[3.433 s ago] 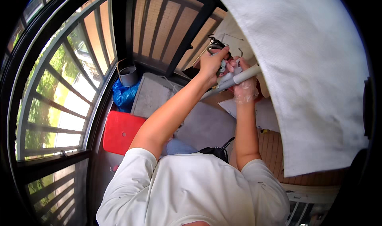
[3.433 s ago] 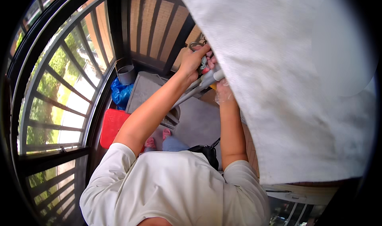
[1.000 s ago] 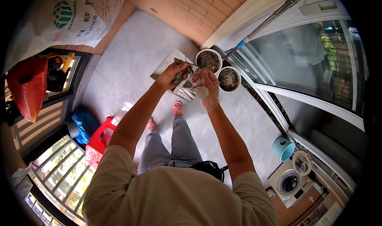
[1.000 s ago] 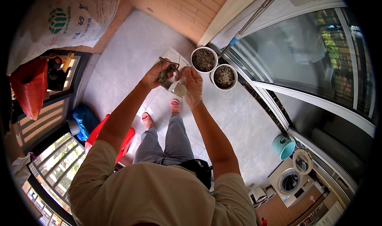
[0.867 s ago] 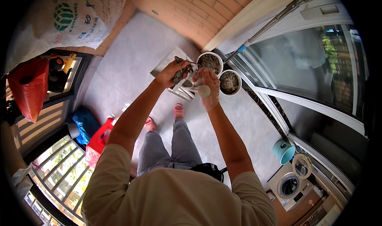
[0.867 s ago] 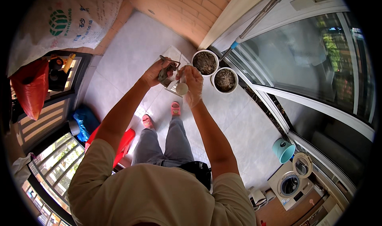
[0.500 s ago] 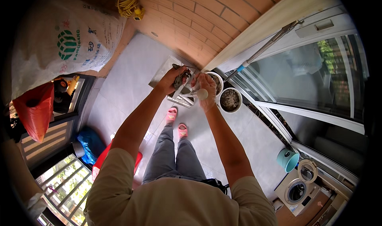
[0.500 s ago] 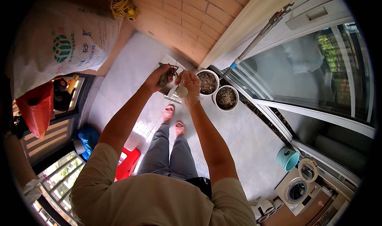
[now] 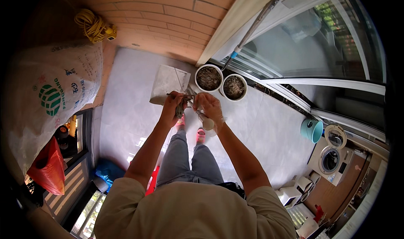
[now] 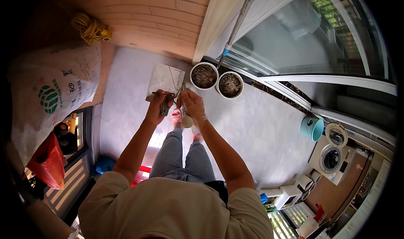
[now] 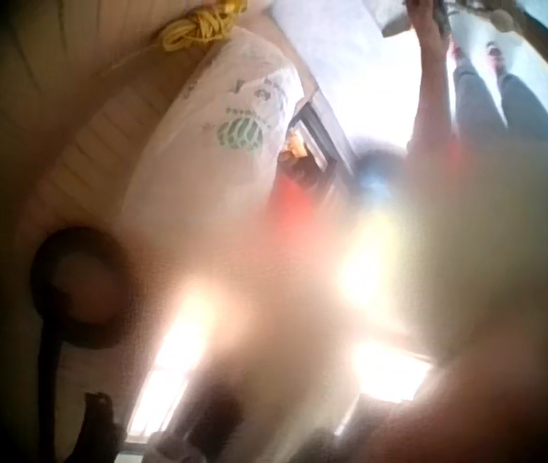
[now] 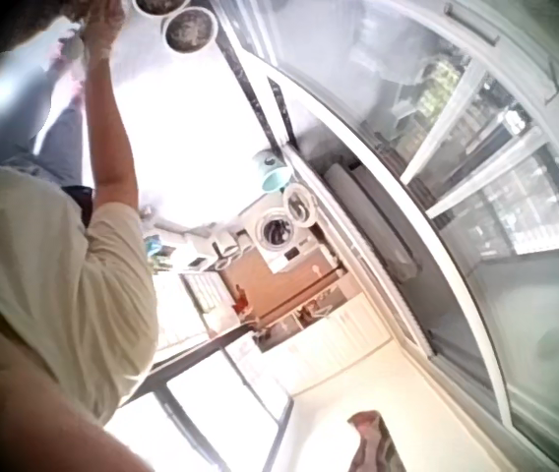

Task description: The person cleans a balcony area by first moving a red stool and a blue bag to clear space. They then sit on the floor to wash a rag in a bucket of water. Finally, they stand and wipe the metal balcony railing and window frame with the wet rag.

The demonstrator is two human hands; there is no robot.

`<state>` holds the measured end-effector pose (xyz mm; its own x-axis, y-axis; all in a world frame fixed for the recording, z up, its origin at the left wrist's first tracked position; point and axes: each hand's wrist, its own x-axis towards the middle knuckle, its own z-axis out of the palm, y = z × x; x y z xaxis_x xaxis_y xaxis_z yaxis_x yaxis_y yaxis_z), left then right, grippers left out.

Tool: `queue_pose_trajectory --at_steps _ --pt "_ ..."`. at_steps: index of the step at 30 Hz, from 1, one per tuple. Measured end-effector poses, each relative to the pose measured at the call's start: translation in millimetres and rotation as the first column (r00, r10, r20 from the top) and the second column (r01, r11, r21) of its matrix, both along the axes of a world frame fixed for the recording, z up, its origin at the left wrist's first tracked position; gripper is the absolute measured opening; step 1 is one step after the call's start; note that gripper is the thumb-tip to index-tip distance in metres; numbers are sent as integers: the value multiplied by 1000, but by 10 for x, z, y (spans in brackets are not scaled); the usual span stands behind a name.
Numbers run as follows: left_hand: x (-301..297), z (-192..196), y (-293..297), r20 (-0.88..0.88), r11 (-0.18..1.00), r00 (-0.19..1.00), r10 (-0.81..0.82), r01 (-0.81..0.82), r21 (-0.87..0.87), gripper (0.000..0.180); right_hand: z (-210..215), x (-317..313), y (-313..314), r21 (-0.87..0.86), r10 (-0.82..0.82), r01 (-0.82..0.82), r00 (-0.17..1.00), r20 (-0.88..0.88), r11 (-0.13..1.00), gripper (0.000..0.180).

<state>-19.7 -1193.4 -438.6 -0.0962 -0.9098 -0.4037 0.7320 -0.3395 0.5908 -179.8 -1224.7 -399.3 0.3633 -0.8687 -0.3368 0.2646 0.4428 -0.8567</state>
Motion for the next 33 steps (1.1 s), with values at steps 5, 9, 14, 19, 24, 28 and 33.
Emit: queue_pose_trajectory --at_steps 5,9,14,19,24,28,33 --pt "-321 37 180 -31 1000 999 16 -16 6 13 140 -261 186 45 -46 43 997 61 998 26" --pt "-625 29 347 -28 998 999 35 -34 43 13 246 -490 336 210 -141 133 990 23 969 21" --pt "-932 21 469 -27 997 999 38 -36 73 13 169 -794 510 172 -154 133 981 114 976 21" --pt "-993 -141 470 29 993 998 -50 47 106 19 -66 -902 582 241 -186 171 982 40 955 22" --pt "-956 -261 346 18 990 996 -83 81 118 22 -206 -896 511 218 -217 212 976 -1 953 21" --pt "-1087 -303 261 -23 987 996 -82 85 139 20 -122 -1013 449 184 -189 203 978 -93 962 22" --pt "-1368 -298 341 -30 981 999 -22 27 194 19 -134 -1254 491 142 -155 178 974 -163 974 24"
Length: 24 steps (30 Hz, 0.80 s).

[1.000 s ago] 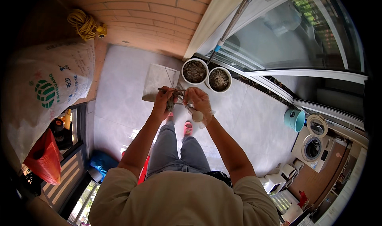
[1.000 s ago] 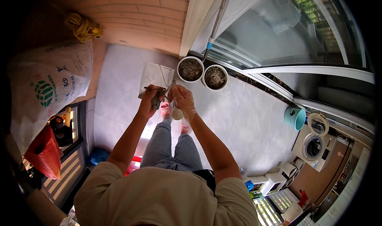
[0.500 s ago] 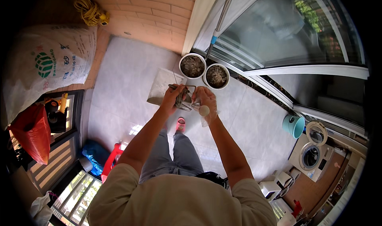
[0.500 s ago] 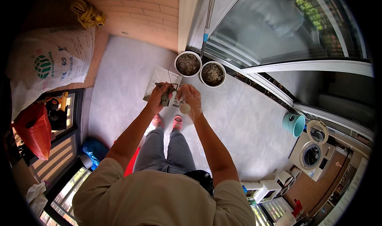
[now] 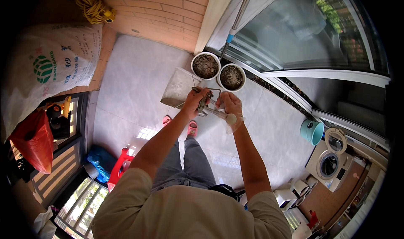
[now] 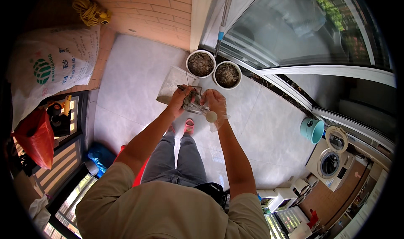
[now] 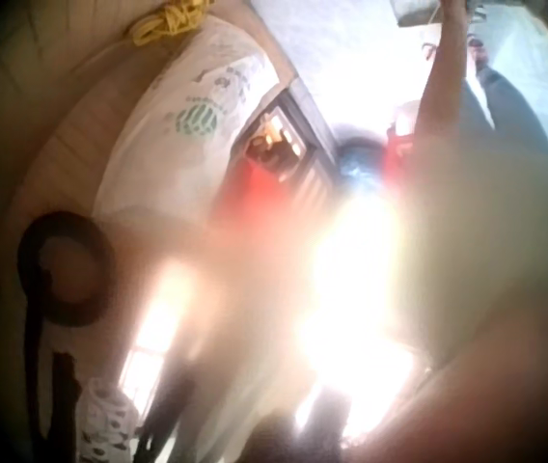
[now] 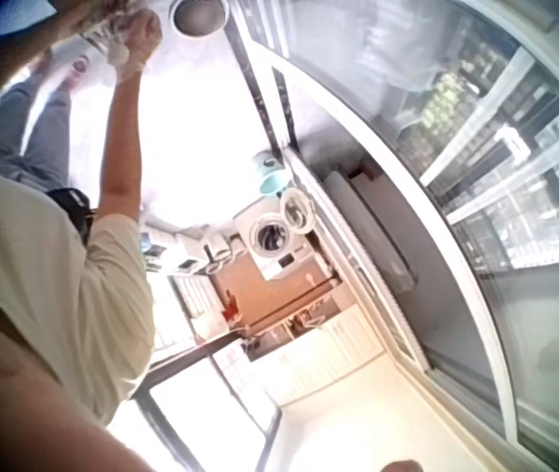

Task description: The person cleans a balcony area by first moving a red stool and a blue bag to clear space. They then sit on the floor to wash a rag in a bucket of water. Finally, they stand and wipe the metal balcony railing and window frame with the wet rag.

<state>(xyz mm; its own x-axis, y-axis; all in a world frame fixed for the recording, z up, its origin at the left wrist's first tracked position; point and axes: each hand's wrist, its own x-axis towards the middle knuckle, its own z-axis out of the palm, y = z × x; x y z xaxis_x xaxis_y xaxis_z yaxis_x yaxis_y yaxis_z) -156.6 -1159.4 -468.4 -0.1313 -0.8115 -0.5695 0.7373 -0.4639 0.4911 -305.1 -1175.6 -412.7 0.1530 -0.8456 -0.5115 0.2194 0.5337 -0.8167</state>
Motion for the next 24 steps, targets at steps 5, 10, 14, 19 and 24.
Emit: queue_pose_trajectory --at_steps 5,10,14,19,24 --pt "-273 33 261 -76 999 996 42 -41 10 14 104 -297 94 14 119 -118 990 -81 993 25" --pt "-594 -46 337 -176 993 979 104 -112 -31 12 137 -580 84 4 202 -203 972 -121 979 26" --pt "-892 -82 275 -193 984 966 169 -177 -23 11 49 -793 28 5 173 -173 980 -100 985 27" --pt "-1162 -169 117 -190 990 975 118 -129 -47 15 -32 -1149 -125 17 186 -186 982 -29 982 24" --pt "-1337 -209 -60 -185 992 976 115 -124 -38 18 -46 -1370 -258 23 261 -261 957 -124 965 24"
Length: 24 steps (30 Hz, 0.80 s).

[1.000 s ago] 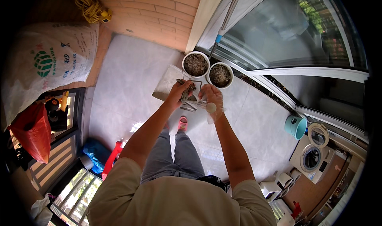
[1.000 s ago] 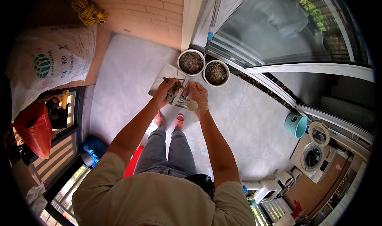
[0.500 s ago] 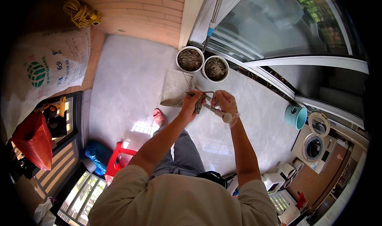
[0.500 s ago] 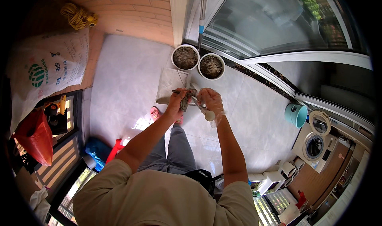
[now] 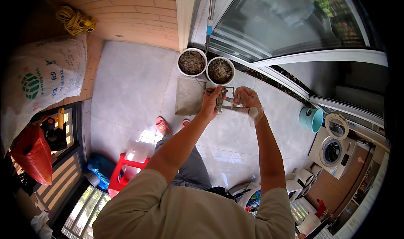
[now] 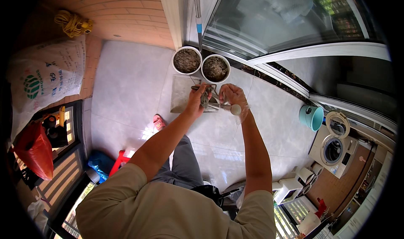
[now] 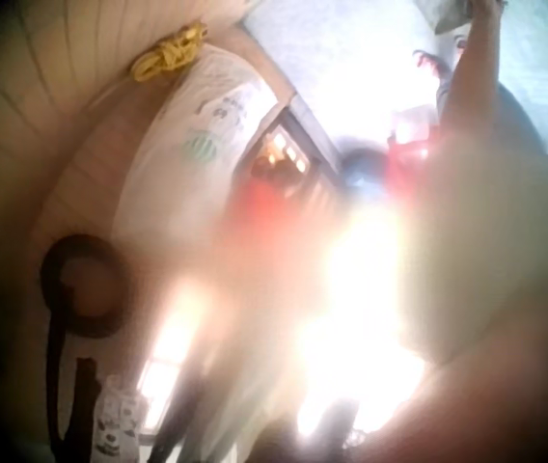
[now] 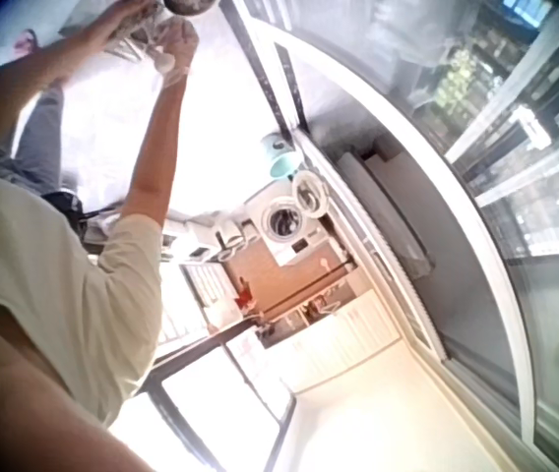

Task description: The person cleans a balcony area by first moving a red stool and a blue bag to clear space. They then sit on the floor to wash a rag in a bucket of water. Finally, they stand and wipe the metal balcony railing and window frame with the wet rag.

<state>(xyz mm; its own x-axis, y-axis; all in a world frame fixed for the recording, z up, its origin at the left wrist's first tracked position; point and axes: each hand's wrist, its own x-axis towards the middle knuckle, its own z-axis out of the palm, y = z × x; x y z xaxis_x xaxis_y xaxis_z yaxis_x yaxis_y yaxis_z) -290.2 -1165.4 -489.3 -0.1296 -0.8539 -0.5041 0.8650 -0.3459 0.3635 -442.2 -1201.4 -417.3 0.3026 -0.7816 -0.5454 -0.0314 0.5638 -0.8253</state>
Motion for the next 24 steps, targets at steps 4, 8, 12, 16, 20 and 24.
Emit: queue_pose_trajectory --at_steps 4,8,12,16,20,24 --pt "-27 -15 -77 -13 999 1000 -21 21 36 18 -22 -22 -16 46 -38 35 997 63 998 24" --pt "97 -77 -157 -61 996 995 -78 81 46 28 18 69 -32 64 -36 30 994 103 998 22" --pt "307 -62 -264 -128 988 990 -60 77 132 37 -141 148 5 9 42 -42 999 5 999 30" --pt "620 -208 -365 -140 992 990 15 2 123 28 -269 180 -12 44 94 -100 987 127 994 34" --pt "937 -258 -415 -108 987 994 2 15 159 28 -130 282 -5 42 24 -27 996 83 999 33" --pt "1211 -231 -307 -180 980 983 45 -8 200 21 -118 223 99 57 -72 69 996 45 996 28"
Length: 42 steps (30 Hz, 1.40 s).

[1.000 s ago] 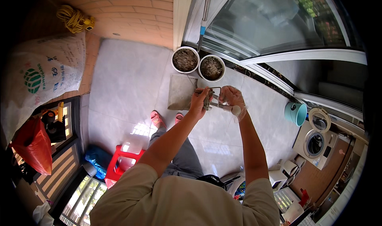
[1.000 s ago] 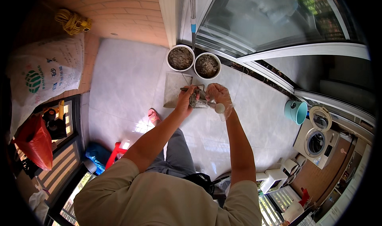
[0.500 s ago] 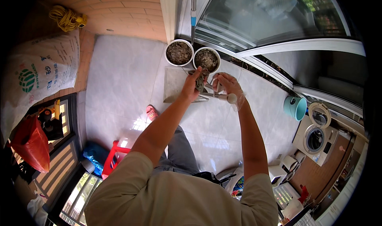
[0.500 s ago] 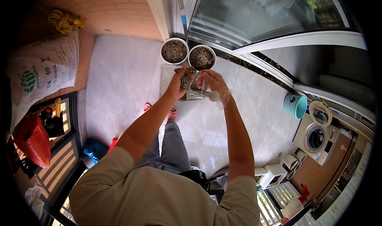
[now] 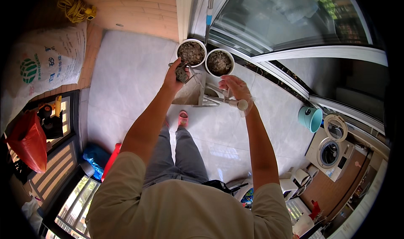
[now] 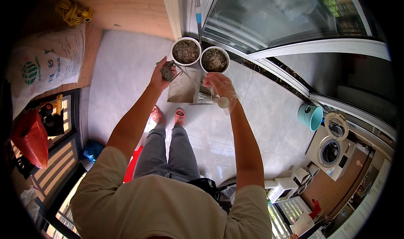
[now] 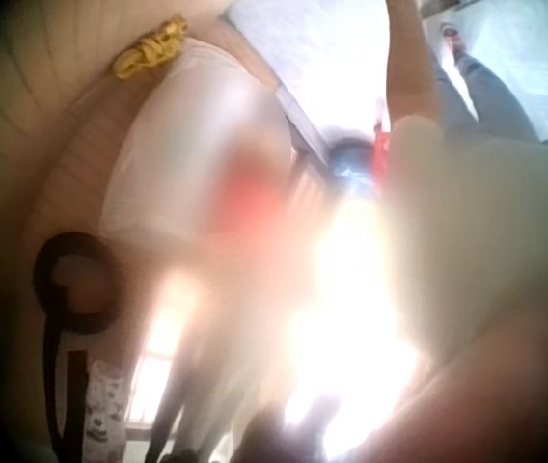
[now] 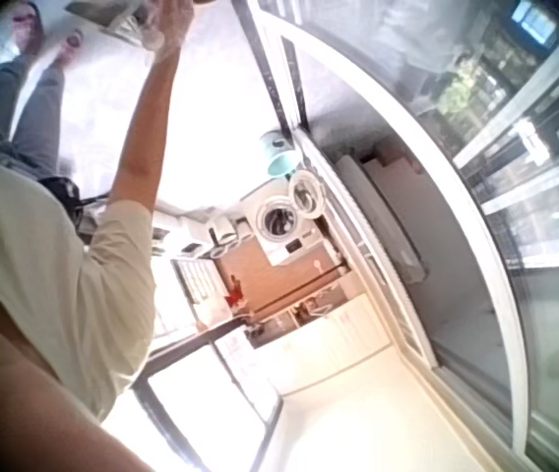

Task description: The person cleans a balcony area by first moving a red stool and a blue bag to clear space. They then sit on the floor to wash a rag in a bucket of water. Finally, they stand and wipe the metal balcony railing and window frame with the wet rag.

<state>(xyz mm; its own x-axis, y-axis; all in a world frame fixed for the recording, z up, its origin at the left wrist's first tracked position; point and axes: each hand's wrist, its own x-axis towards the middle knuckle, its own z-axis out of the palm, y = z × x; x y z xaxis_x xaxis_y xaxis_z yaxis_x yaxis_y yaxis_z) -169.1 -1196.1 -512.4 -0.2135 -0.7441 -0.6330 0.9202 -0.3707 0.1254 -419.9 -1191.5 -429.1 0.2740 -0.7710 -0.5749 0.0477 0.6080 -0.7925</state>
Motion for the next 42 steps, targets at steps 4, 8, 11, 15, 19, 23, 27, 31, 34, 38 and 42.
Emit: queue_pose_trajectory --at_steps 4,8,11,15,19,23,27,31,34,38,42 --pt "89 231 357 -37 989 993 113 -108 100 16 -14 -46 62 27 -70 70 998 6 997 24" --pt "182 285 656 -74 979 990 116 -101 179 14 82 -57 48 28 -119 119 993 23 993 26" --pt "206 409 811 -52 977 995 86 -74 200 13 125 -172 153 24 -314 314 940 134 949 31" --pt "188 524 856 21 981 1000 20 -23 191 13 -291 -747 522 136 -344 415 865 -365 899 20" --pt "299 249 823 61 982 996 -69 57 182 14 -588 -901 1106 419 119 64 910 -397 905 17" --pt "379 -15 752 139 976 978 -152 126 179 15 -890 -480 1552 196 167 -128 967 -195 972 15" --pt "356 -189 711 161 971 973 -166 133 197 15 -1178 215 1511 -138 229 -298 900 -371 945 15" --pt "369 -312 672 155 978 977 -148 121 172 14 -1030 930 1177 -192 -24 -11 983 -180 981 20" --pt "354 -391 642 148 981 983 -110 83 174 14 -822 1198 908 -216 26 -72 977 -211 974 28" --pt "287 -553 601 231 984 964 -135 103 144 14 -839 1372 748 -166 145 -216 922 -360 962 35" --pt "228 -743 651 167 976 972 -167 139 168 23 -1108 1452 716 -170 169 -308 816 -553 936 26"
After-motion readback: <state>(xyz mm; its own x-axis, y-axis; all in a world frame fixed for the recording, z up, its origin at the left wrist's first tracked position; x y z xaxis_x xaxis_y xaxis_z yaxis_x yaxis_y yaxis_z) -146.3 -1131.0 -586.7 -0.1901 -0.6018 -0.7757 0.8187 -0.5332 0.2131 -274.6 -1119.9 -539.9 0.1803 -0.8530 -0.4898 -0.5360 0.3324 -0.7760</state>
